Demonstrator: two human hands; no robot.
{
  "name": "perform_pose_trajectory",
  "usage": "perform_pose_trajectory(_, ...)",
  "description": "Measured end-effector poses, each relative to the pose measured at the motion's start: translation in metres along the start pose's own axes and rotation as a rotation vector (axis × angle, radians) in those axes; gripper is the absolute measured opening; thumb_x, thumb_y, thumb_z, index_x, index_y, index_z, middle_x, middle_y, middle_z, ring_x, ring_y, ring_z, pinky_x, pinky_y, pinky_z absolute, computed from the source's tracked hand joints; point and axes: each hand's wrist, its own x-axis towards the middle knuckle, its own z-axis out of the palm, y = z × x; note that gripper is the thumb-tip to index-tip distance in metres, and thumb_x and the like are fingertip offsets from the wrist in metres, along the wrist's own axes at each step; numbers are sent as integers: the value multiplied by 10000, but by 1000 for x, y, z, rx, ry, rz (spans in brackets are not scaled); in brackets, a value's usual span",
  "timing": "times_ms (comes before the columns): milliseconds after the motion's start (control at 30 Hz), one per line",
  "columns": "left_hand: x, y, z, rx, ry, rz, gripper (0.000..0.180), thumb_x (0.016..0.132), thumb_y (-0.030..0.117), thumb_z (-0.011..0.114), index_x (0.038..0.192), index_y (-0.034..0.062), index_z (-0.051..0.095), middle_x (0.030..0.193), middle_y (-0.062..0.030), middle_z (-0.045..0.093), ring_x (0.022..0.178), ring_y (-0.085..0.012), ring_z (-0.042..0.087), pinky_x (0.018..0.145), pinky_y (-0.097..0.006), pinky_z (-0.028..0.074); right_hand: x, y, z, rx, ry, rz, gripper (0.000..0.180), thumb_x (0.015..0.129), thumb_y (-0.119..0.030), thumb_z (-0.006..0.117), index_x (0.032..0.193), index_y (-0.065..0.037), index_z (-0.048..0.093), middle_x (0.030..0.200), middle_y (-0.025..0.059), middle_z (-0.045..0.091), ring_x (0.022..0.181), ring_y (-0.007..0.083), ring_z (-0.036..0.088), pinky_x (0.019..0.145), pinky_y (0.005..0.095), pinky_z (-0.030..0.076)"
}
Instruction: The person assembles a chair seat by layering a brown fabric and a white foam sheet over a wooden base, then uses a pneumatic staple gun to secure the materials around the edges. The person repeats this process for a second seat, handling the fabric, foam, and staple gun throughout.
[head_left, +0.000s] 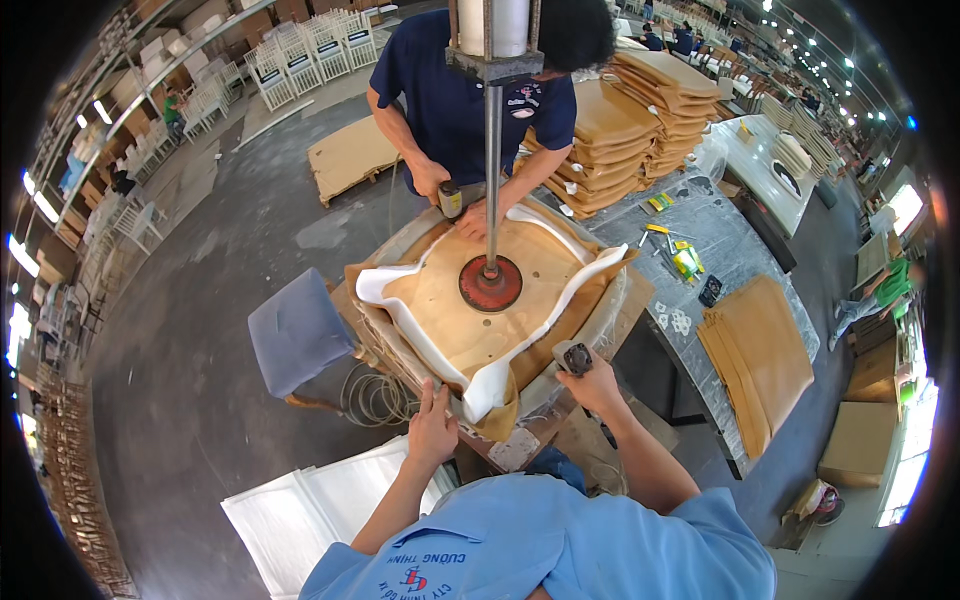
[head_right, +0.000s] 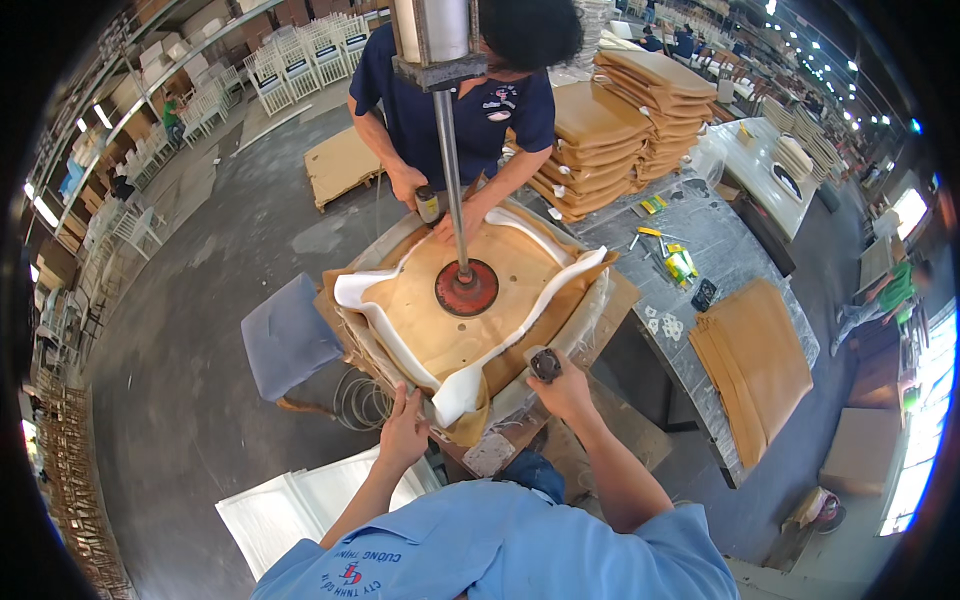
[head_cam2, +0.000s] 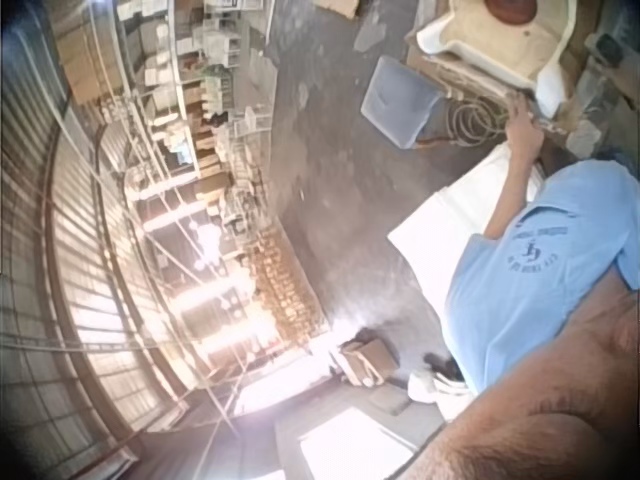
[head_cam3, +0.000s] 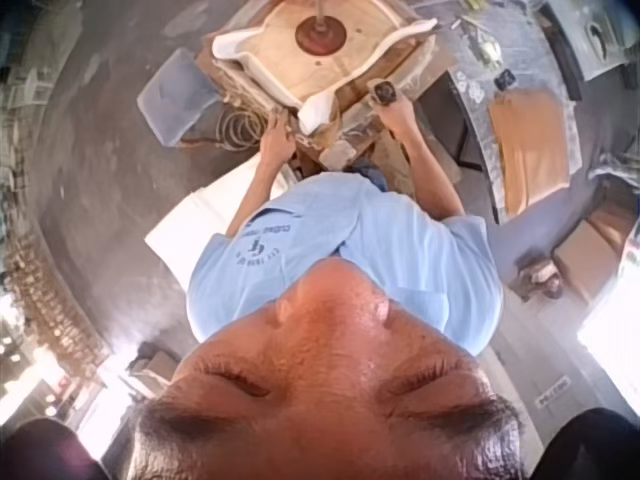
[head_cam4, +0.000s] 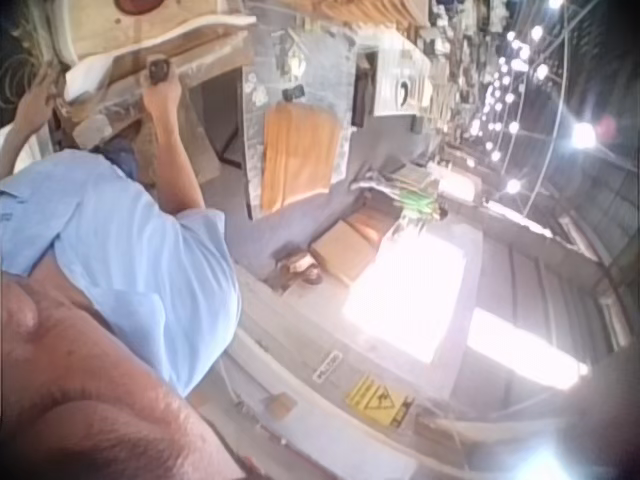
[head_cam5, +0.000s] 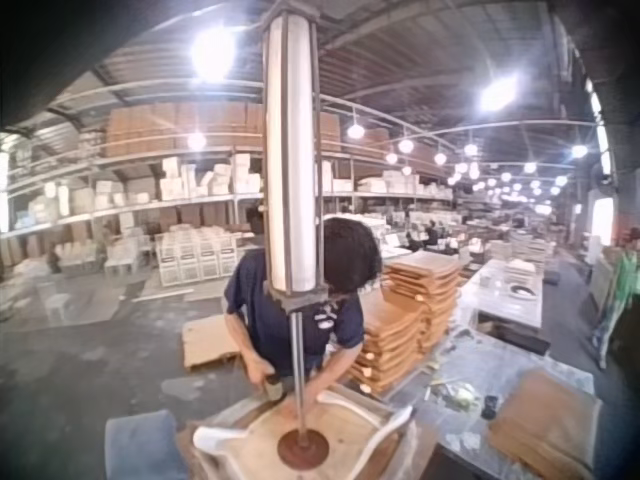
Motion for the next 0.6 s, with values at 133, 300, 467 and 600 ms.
perform_pose_trajectory(133, -2, 1, 8, 13, 61, 46, 700, 914, 192, 685, 1573, 87, 473, 1720, -241, 262, 1323, -389, 608, 1075, -473, 486, 0, -1, -2, -8, 42, -57, 601, 832, -286, 830, 1366, -112, 616, 1207, 227, 735, 1181, 433, 676, 978, 473, 547)
perform_pose_trajectory(300, 1, 7, 3, 23, 19, 53, 692, 917, 148, 680, 1570, 65, 467, 1722, -251, 244, 1354, -400, 589, 1056, -460, 523, 3, 16, 0, 4, 51, -51, 586, 833, -293, 824, 1352, -115, 617, 1199, 221, 737, 1171, 440, 675, 968, 485, 549)
perform_pose_trajectory(467, -1, -1, 3, 1, 27, 30, 699, 905, 179, 679, 1566, 81, 474, 1721, -254, 248, 1298, -399, 625, 1036, -489, 511, 0, -4, -1, -2, 7, 18, 585, 833, -298, 827, 1347, -115, 617, 1200, 216, 739, 1173, 436, 676, 967, 480, 551)
perform_pose_trajectory(600, 0, 1, 5, 21, 51, 55, 700, 904, 174, 679, 1566, 83, 474, 1721, -253, 248, 1312, -399, 614, 1055, -486, 501, -1, 1, -1, 6, 49, -1, 584, 833, -304, 831, 1342, -110, 622, 1197, 216, 740, 1174, 436, 675, 964, 480, 553)
